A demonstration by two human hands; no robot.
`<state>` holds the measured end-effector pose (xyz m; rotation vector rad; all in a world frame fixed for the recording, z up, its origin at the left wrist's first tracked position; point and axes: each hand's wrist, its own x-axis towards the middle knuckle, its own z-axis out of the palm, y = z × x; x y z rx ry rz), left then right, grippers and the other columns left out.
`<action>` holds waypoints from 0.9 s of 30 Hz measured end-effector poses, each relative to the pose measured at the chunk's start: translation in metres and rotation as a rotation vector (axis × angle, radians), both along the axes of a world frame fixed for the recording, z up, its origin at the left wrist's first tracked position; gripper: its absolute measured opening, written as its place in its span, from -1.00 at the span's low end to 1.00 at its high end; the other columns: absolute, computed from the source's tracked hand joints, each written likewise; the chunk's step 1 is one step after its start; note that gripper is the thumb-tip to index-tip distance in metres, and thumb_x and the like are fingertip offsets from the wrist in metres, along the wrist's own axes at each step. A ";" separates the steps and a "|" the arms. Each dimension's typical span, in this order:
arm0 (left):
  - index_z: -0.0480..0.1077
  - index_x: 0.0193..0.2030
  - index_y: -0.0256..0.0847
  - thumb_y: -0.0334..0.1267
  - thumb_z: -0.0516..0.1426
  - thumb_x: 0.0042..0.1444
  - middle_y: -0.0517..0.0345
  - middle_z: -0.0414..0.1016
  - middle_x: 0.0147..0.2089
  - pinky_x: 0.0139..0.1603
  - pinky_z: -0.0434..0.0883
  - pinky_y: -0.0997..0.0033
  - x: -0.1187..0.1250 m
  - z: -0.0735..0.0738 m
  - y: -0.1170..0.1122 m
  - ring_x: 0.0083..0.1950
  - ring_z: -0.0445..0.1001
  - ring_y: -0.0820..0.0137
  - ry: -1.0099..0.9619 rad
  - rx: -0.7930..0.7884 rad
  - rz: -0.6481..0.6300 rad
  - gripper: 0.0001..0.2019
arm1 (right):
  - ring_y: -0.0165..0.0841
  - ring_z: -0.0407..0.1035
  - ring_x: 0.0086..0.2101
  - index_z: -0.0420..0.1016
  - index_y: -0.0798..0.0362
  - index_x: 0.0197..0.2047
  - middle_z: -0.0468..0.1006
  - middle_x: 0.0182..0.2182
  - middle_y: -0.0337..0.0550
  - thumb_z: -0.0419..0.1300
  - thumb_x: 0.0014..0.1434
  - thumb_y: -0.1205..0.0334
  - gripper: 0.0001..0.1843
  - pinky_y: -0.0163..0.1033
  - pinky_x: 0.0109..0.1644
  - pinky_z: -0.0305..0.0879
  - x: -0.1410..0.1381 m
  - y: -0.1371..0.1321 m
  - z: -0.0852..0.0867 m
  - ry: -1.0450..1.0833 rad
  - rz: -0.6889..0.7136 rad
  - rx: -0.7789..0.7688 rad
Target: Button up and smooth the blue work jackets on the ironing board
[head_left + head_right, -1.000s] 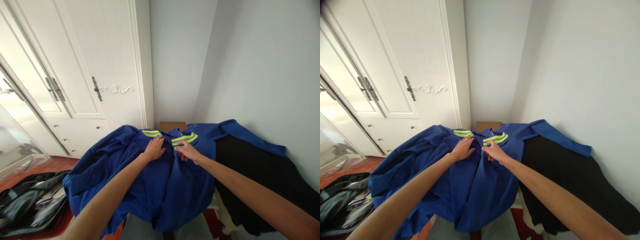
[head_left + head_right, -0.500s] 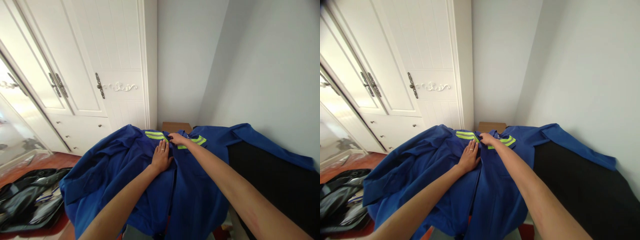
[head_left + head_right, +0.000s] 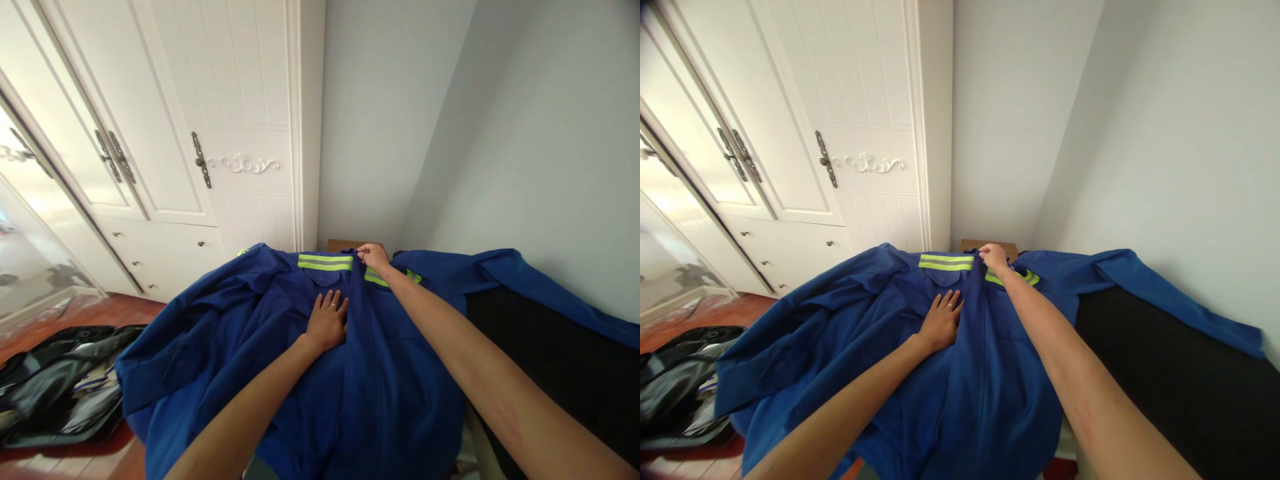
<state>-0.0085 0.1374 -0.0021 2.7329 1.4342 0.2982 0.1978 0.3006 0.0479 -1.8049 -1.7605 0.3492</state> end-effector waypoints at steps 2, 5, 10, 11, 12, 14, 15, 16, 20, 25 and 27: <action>0.14 0.43 -0.28 -0.07 -0.03 0.31 -0.22 0.03 0.49 0.44 -0.05 -0.16 -0.001 0.002 0.000 0.50 -0.02 -0.05 0.005 -0.011 -0.011 -0.40 | -0.39 0.53 -0.34 0.55 0.17 -0.06 0.63 -0.29 -0.10 0.13 0.27 0.39 -0.77 -0.27 -0.16 0.46 -0.004 -0.005 -0.001 -0.024 -0.024 0.019; 0.25 0.36 -0.27 -0.05 -0.02 0.30 -0.21 0.17 0.43 0.38 0.11 -0.15 -0.003 0.016 0.005 0.44 0.12 -0.06 -0.006 -0.025 -0.044 -0.44 | -0.29 0.51 -0.09 0.53 0.13 0.03 0.60 -0.12 0.00 0.07 0.20 0.50 -0.62 -0.23 0.08 0.37 -0.012 -0.018 0.000 -0.088 -0.019 0.088; 0.43 0.16 -0.23 -0.20 -0.13 0.35 -0.15 0.40 0.26 0.26 0.29 -0.02 -0.004 0.045 0.025 0.29 0.33 0.06 -0.068 -0.013 -0.051 -0.57 | -0.23 0.30 0.18 0.40 0.09 0.22 0.38 0.19 0.07 0.04 0.24 0.43 -0.52 -0.15 0.29 0.18 -0.031 -0.047 -0.003 -0.210 0.170 0.167; 0.38 0.21 -0.23 -0.22 -0.15 0.35 -0.14 0.34 0.32 0.29 0.26 -0.02 -0.004 0.046 0.029 0.35 0.27 0.07 -0.080 -0.009 -0.052 -0.56 | -0.24 0.27 0.20 0.39 0.08 0.23 0.37 0.21 0.05 0.06 0.27 0.37 -0.53 -0.15 0.31 0.15 -0.034 -0.052 -0.006 -0.232 0.223 0.162; 0.35 0.25 -0.22 -0.22 -0.15 0.36 -0.13 0.27 0.37 0.32 0.23 -0.02 -0.004 0.045 0.031 0.40 0.20 0.09 -0.082 -0.014 -0.062 -0.56 | -0.25 0.24 0.23 0.38 0.06 0.24 0.36 0.23 0.03 0.07 0.29 0.32 -0.55 -0.15 0.33 0.13 -0.036 -0.057 -0.010 -0.252 0.272 0.151; 0.33 0.28 -0.23 -0.19 -0.09 0.34 -0.12 0.21 0.42 0.37 0.18 -0.02 -0.003 0.037 0.030 0.45 0.13 0.08 -0.060 -0.054 -0.098 -0.55 | -0.25 0.17 0.29 0.35 0.04 0.28 0.30 0.29 0.01 0.06 0.33 0.22 -0.53 -0.11 0.37 0.07 -0.039 -0.061 -0.021 -0.280 0.330 0.112; 0.32 0.29 -0.25 -0.19 -0.07 0.33 -0.14 0.20 0.43 0.38 0.15 -0.03 -0.003 0.031 0.028 0.45 0.12 0.05 -0.043 -0.077 -0.112 -0.54 | -0.24 0.14 0.31 0.32 0.04 0.30 0.26 0.33 0.02 0.04 0.35 0.19 -0.52 -0.09 0.38 0.05 -0.039 -0.062 -0.027 -0.286 0.337 0.085; 0.29 0.32 -0.29 -0.19 -0.07 0.33 -0.18 0.17 0.44 0.40 0.11 -0.05 -0.003 0.025 0.024 0.46 0.10 0.03 -0.029 -0.095 -0.116 -0.52 | -0.22 0.11 0.33 0.29 0.05 0.33 0.22 0.35 0.03 0.01 0.38 0.16 -0.50 -0.07 0.39 0.04 -0.038 -0.061 -0.033 -0.289 0.335 0.057; 0.15 0.41 -0.38 -0.24 -0.12 0.32 -0.23 0.04 0.48 0.46 -0.05 -0.13 -0.006 0.013 0.002 0.51 -0.03 0.01 -0.017 -0.125 -0.104 -0.45 | -0.17 0.05 0.36 0.22 0.14 0.38 0.11 0.39 0.13 -0.07 0.42 0.05 -0.43 -0.04 0.41 -0.03 -0.034 -0.056 -0.047 -0.283 0.317 -0.033; 0.29 0.31 -0.35 -0.28 -0.06 0.29 -0.16 0.22 0.41 0.44 0.12 0.04 -0.023 0.028 -0.043 0.47 0.10 0.12 -0.214 -0.147 -0.035 -0.51 | -0.12 -0.05 0.39 0.14 0.23 0.41 0.05 0.40 0.21 -0.16 0.45 0.03 -0.38 0.05 0.43 -0.10 -0.040 -0.057 -0.043 -0.257 0.304 -0.050; 0.34 0.28 -0.32 -0.25 -0.04 0.31 -0.15 0.30 0.37 0.41 0.20 0.06 -0.037 0.032 -0.070 0.44 0.18 0.14 -0.335 -0.084 0.023 -0.54 | -0.10 -0.10 0.40 0.12 0.21 0.42 0.03 0.41 0.22 -0.17 0.45 0.03 -0.39 0.13 0.43 -0.13 -0.047 -0.065 -0.035 -0.245 0.317 -0.027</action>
